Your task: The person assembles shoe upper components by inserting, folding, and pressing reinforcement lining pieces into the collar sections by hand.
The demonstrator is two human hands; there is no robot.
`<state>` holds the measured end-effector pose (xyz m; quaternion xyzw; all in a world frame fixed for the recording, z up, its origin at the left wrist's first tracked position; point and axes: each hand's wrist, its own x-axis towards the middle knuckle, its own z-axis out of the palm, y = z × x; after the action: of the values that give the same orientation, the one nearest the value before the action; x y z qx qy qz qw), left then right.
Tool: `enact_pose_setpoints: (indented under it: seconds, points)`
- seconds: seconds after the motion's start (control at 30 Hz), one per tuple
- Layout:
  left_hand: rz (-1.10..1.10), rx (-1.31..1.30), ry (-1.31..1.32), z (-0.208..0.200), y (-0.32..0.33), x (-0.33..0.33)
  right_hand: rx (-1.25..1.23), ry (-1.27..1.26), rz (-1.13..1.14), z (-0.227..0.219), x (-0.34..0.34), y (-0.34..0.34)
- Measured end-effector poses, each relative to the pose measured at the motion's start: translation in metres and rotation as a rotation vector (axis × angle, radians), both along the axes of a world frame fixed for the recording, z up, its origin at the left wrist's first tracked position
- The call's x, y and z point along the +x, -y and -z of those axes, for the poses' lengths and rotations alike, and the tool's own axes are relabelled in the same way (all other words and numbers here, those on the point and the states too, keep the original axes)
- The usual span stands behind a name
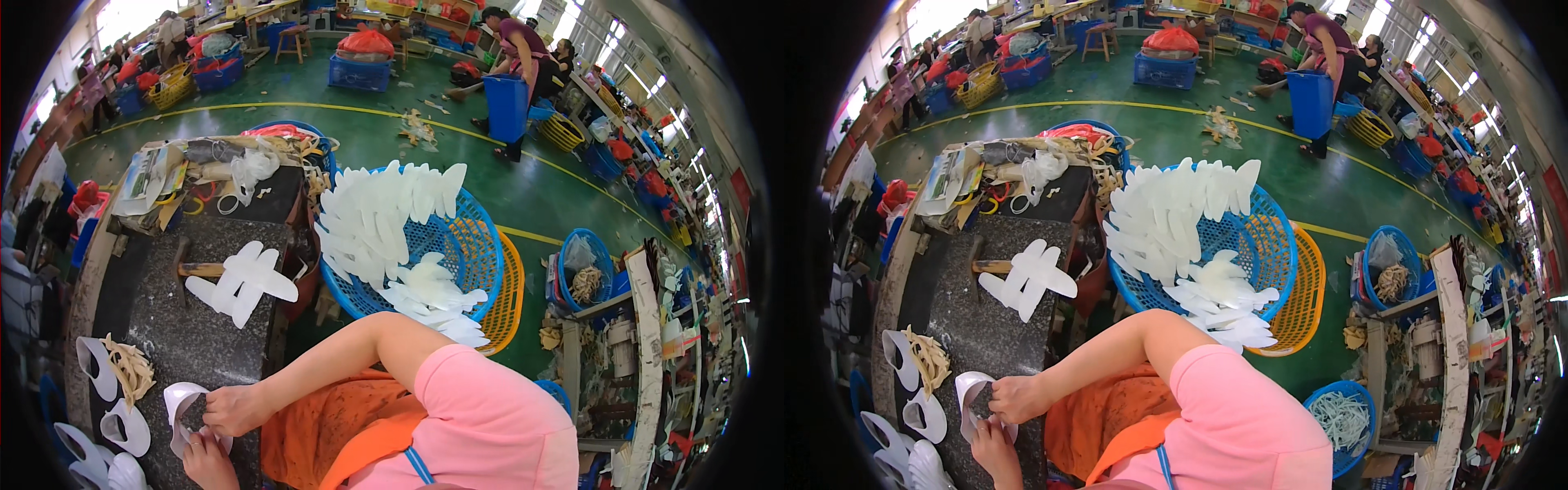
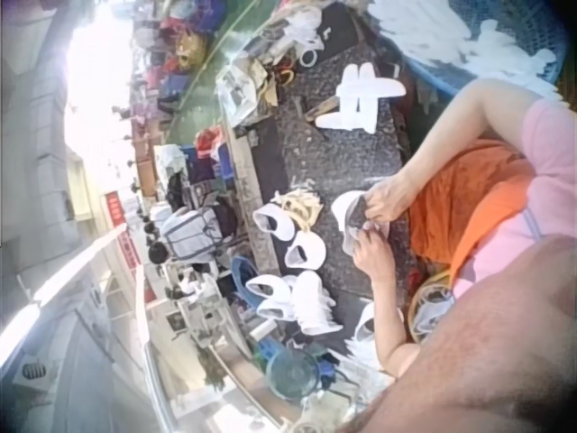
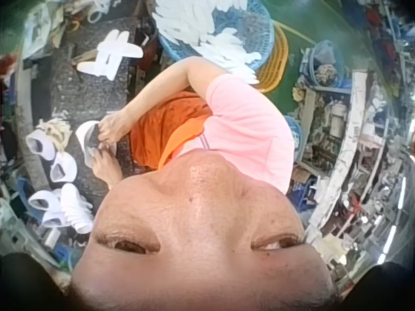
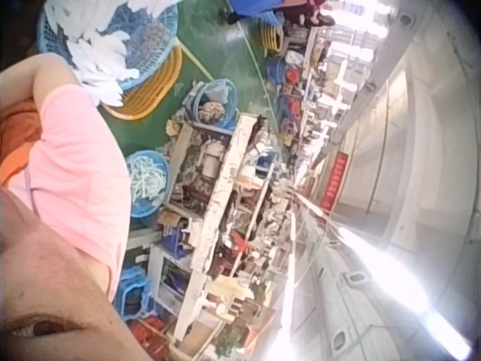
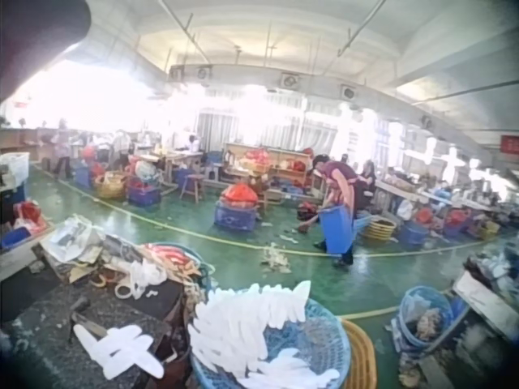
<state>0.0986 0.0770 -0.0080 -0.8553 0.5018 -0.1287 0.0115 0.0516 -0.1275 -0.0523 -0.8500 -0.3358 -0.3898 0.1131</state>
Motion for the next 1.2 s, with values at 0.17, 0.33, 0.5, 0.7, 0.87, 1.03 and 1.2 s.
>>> enact_pose_setpoints:
  seconds: [0.17, 0.33, 0.5, 0.7, 0.87, 1.03, 1.2]
  points:
    - [0.138, 0.026, 0.102, -0.032, 0.006, -0.004, -0.150, -0.265, 0.061, -0.008, 0.006, 0.009]
    - [0.133, -0.027, 0.114, -0.026, 0.001, -0.010, -0.023, -0.061, 0.058, 0.007, 0.002, -0.002]
    - [0.135, -0.116, 0.164, -0.023, 0.007, -0.016, 0.094, 0.031, 0.029, 0.007, 0.001, -0.013]
    - [0.109, -0.134, 0.054, -0.001, -0.012, -0.008, 0.127, -0.012, -0.044, 0.008, 0.001, -0.007]
    - [0.252, -0.214, 0.148, 0.013, -0.015, 0.002, 0.080, -0.011, -0.025, 0.006, 0.001, 0.003]
    - [0.184, -0.154, 0.240, 0.016, -0.017, -0.003, -0.022, -0.073, -0.014, 0.004, 0.001, 0.006]
    - [0.078, -0.168, 0.345, 0.007, 0.001, -0.029, -0.059, -0.082, -0.068, 0.002, 0.000, -0.001]
